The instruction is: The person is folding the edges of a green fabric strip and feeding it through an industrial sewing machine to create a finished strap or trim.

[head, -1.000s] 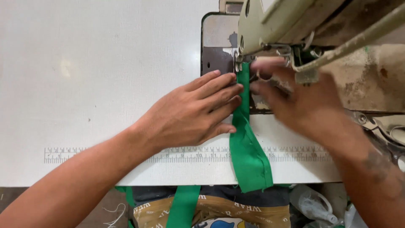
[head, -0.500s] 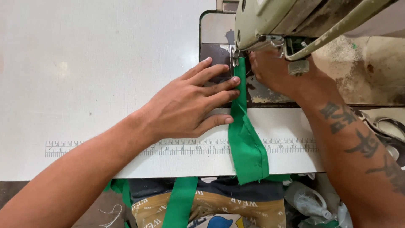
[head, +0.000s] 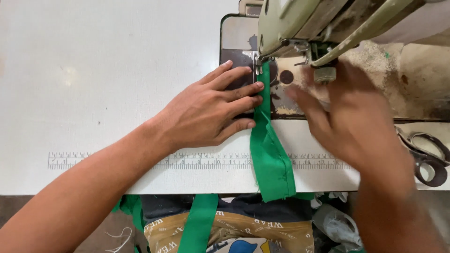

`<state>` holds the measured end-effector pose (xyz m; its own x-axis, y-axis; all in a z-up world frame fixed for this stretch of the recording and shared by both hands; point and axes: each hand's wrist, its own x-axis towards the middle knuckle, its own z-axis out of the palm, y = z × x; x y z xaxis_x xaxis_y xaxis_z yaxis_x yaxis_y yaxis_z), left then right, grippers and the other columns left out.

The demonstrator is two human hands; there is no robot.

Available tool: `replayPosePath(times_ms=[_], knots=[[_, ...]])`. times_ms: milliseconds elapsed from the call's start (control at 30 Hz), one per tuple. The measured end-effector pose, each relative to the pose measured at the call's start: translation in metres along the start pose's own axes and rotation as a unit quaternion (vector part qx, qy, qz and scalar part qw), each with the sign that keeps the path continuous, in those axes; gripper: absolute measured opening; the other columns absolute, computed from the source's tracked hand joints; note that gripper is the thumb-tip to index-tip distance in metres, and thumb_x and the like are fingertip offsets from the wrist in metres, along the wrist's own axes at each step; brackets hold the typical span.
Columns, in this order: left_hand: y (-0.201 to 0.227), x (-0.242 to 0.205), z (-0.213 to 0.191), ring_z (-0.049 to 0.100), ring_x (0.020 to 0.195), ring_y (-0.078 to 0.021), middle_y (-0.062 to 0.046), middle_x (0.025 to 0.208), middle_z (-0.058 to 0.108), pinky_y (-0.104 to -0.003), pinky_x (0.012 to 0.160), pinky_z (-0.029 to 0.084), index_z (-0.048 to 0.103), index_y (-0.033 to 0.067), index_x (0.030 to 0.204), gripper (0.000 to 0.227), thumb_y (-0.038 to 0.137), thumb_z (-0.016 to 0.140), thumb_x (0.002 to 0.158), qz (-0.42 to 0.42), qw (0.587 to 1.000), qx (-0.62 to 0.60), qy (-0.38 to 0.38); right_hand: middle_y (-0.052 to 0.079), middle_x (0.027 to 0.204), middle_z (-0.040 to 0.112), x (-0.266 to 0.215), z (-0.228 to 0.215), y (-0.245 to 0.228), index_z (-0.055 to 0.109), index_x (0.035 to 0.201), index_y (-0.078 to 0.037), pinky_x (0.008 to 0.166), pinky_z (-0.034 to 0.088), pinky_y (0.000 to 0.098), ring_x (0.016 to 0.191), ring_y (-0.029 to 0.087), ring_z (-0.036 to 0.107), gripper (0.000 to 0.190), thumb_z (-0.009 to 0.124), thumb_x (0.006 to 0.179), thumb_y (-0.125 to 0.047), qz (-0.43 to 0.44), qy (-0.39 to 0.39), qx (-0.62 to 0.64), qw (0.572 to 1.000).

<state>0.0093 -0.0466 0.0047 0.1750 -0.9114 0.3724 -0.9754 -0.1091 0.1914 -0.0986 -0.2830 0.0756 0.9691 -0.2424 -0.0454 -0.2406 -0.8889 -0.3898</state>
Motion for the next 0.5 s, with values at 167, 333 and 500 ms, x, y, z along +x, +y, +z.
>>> replayPosePath(times_ms=[167,333,500], knots=[[0.062,-0.005,-0.021,0.065,0.136,-0.0366,-0.024,0.146,0.070,-0.045,0.123,0.049,0.058,-0.0085,0.148,0.050,0.031,0.056,0.117,-0.162,0.980,0.096,0.070,0.002,0.088,0.061,-0.114,0.056,0.026,0.061,0.091,-0.014,0.083,0.040,0.0415,0.083,0.025,0.053,0.043,0.068,0.099,-0.055,-0.109,-0.021,0.016,0.994],[0.182,-0.057,0.003,0.079,0.074,-0.0175,-0.007,0.090,0.081,-0.033,0.066,0.066,0.070,0.0049,0.123,0.027,0.026,0.064,0.107,-0.408,0.871,-0.240,0.128,0.000,0.078,0.085,-0.175,0.082,0.003,0.082,0.099,-0.015,0.059,0.057,0.0313,0.065,0.009,0.074,0.020,0.088,0.088,-0.030,0.209,0.091,0.145,0.963],[0.224,-0.058,0.042,0.089,0.082,-0.0065,-0.001,0.100,0.091,-0.021,0.075,0.074,0.078,0.0114,0.122,0.026,0.024,0.075,0.099,-0.521,0.778,-0.202,0.288,0.005,0.081,0.091,-0.183,0.087,-0.002,0.081,0.099,-0.006,0.064,0.070,0.0260,0.070,0.008,0.081,0.023,0.090,0.084,-0.020,0.225,0.062,0.256,0.938]])
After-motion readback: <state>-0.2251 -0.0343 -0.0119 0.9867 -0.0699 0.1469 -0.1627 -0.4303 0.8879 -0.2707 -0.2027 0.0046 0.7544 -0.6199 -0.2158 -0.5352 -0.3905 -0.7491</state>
